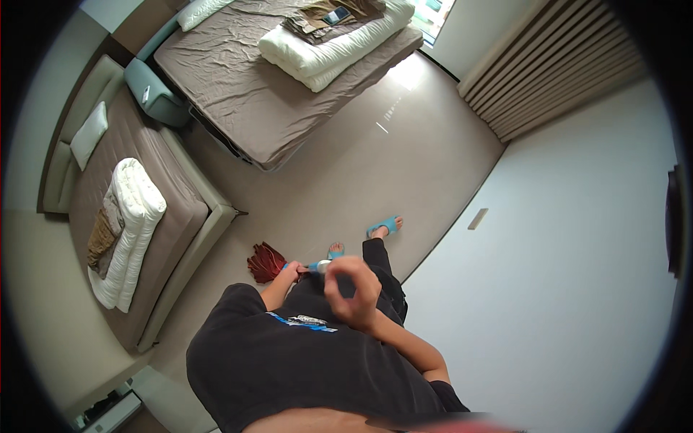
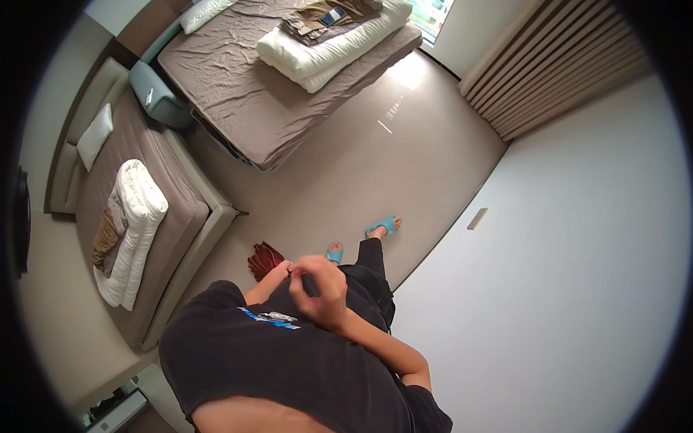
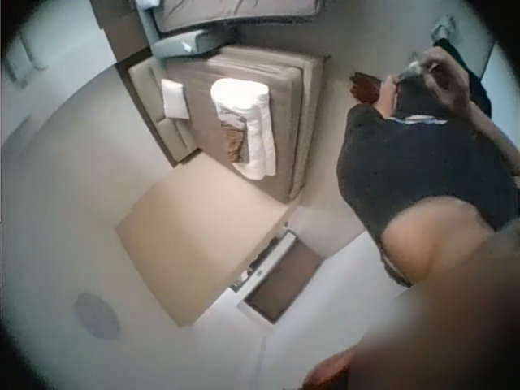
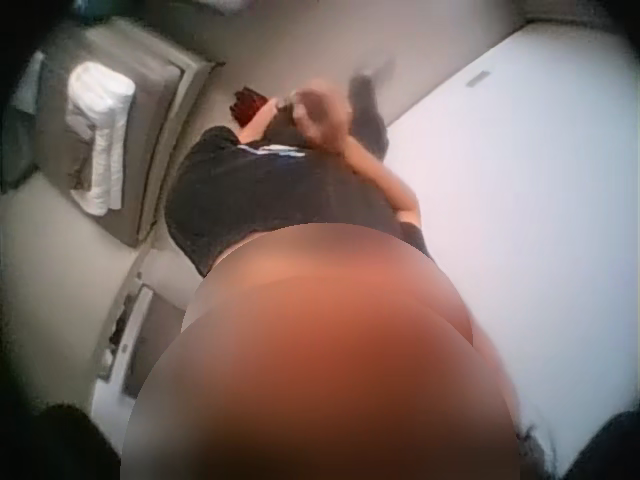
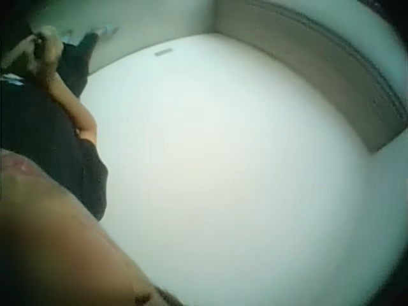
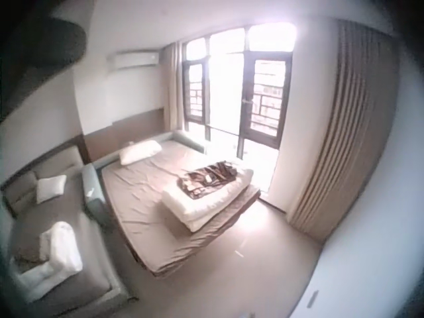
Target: The recorder mops the floor in a room with two beds.
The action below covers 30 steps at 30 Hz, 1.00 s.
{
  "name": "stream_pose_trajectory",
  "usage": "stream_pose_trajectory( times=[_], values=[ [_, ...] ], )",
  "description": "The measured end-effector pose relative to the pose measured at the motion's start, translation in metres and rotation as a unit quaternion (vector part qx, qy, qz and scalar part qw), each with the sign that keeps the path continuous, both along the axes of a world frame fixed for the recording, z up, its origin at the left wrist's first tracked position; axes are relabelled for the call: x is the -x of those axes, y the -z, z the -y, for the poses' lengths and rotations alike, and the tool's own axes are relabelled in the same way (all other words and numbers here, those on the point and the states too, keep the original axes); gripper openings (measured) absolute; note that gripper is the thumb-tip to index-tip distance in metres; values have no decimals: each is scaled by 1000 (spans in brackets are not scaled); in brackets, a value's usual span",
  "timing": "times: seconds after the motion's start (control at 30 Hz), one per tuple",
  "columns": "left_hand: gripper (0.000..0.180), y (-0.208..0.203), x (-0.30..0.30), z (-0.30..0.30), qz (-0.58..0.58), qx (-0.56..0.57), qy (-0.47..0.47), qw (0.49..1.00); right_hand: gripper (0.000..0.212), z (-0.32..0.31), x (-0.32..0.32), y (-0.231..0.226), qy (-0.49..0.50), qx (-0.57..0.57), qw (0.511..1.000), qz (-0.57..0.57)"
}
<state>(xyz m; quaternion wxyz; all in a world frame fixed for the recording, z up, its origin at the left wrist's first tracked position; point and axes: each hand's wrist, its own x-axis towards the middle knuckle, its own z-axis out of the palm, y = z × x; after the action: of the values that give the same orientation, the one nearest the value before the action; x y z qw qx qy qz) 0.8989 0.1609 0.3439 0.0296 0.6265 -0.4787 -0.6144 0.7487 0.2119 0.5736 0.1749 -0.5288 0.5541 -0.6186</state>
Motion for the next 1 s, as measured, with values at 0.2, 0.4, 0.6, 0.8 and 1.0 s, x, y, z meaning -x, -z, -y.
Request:
stream_pose_trajectory(
  times=[0.2,0.4,0.6,0.8,1.0],
  values=[
    [15,-24,20,16,54,127,36,990,51,58,101,32,-17,-80,994,78],
    [18,-44,126,28,126,254,77,956,20,90,188,55,-463,-193,781,372],
    [11,52,218,97,39,231,54,971,31,103,285,57,-378,-130,859,320],
    [11,161,301,166,-42,191,99,976,35,121,394,44,-276,-90,914,283],
    [11,210,492,260,-172,-370,-391,825,32,162,503,27,-221,-64,943,240]
  ],
)
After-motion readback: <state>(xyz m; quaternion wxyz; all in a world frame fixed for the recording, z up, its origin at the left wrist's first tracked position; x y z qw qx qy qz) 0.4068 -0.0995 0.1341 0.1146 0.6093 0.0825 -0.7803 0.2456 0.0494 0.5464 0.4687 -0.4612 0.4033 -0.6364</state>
